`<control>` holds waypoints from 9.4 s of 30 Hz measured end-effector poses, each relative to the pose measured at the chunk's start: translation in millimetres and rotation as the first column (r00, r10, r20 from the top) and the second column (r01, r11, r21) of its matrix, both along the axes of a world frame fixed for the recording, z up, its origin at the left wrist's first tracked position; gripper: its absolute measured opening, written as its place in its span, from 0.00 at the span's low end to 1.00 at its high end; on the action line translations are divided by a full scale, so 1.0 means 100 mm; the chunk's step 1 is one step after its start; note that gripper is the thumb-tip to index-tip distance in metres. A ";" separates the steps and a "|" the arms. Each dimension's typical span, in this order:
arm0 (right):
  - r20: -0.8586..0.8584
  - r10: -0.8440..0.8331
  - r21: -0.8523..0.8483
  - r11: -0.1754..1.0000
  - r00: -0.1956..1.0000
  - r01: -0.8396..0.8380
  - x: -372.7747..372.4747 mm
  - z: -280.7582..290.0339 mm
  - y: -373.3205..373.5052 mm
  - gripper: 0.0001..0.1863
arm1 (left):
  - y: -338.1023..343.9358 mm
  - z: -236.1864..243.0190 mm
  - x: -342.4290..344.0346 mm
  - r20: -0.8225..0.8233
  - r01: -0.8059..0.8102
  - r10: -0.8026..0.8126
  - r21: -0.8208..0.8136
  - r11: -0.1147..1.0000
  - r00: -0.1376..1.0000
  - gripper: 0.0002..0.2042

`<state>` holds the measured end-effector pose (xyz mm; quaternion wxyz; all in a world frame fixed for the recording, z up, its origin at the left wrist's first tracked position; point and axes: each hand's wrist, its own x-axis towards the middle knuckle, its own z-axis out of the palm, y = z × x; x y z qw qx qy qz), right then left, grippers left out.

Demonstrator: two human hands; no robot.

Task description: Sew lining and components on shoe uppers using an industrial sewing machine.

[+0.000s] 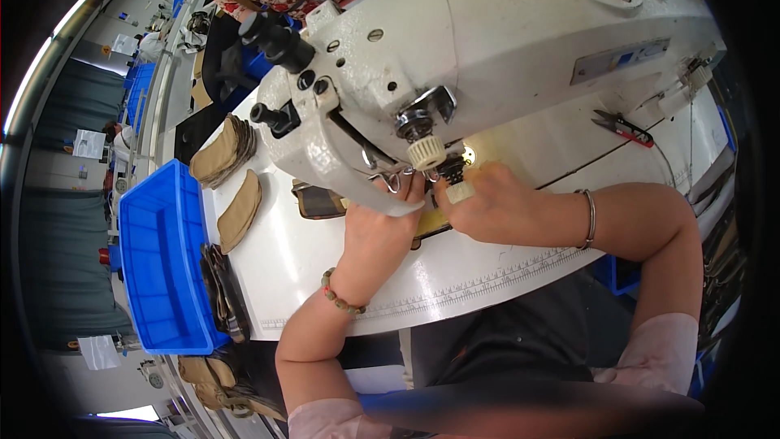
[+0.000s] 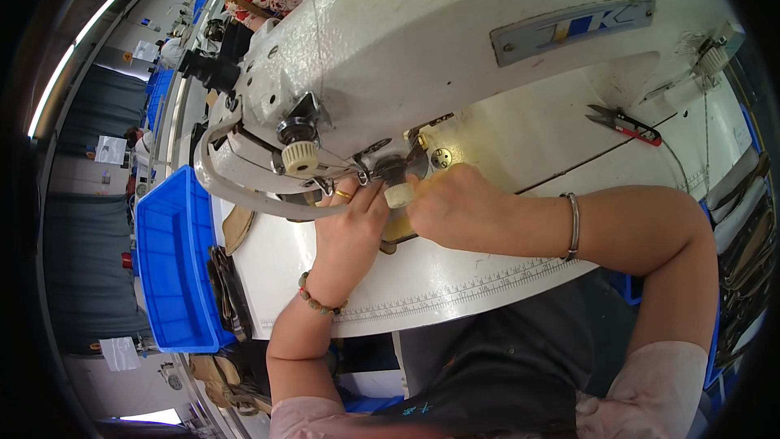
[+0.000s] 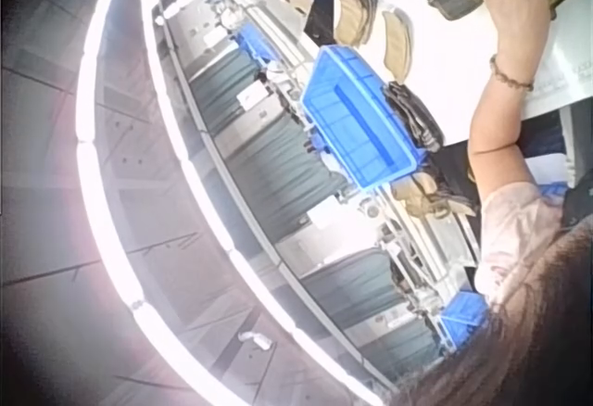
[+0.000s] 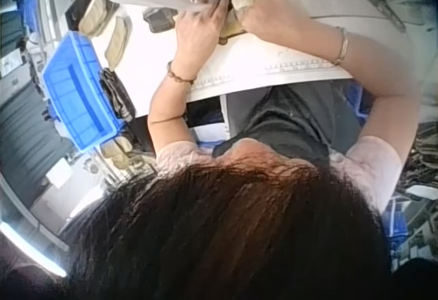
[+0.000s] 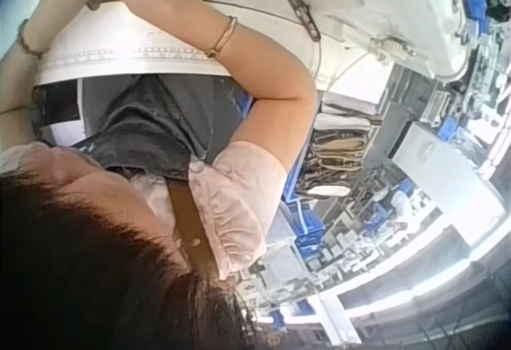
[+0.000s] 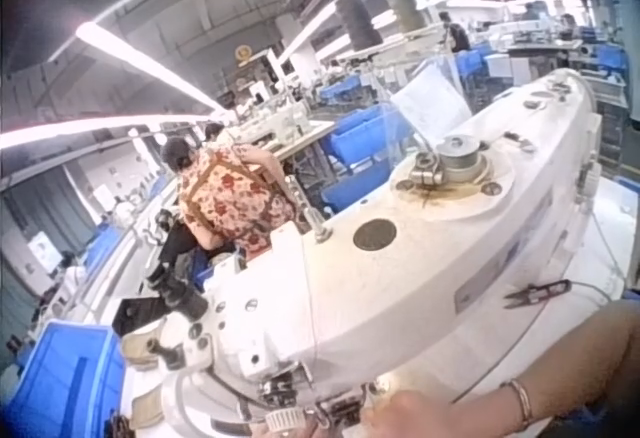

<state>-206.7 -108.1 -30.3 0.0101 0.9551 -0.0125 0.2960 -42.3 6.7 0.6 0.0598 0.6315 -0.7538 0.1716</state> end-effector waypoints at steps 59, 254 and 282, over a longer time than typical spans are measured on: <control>-0.099 0.053 0.141 0.989 0.994 -0.039 -0.06 0.00 -0.02 0.04 | -0.08 -0.09 0.29 -0.195 0.025 -0.037 -0.065 0.998 0.980 0.06; 0.054 0.599 0.863 -0.431 0.799 0.265 0.00 0.08 0.06 0.10 | 0.69 1.04 -0.93 -0.408 0.234 -0.197 -0.787 0.571 -0.892 0.27; 0.082 0.578 0.854 -0.461 0.812 0.242 -0.01 0.01 0.04 0.10 | 0.52 1.07 -1.26 -0.453 0.505 0.255 -0.610 0.610 -0.855 0.07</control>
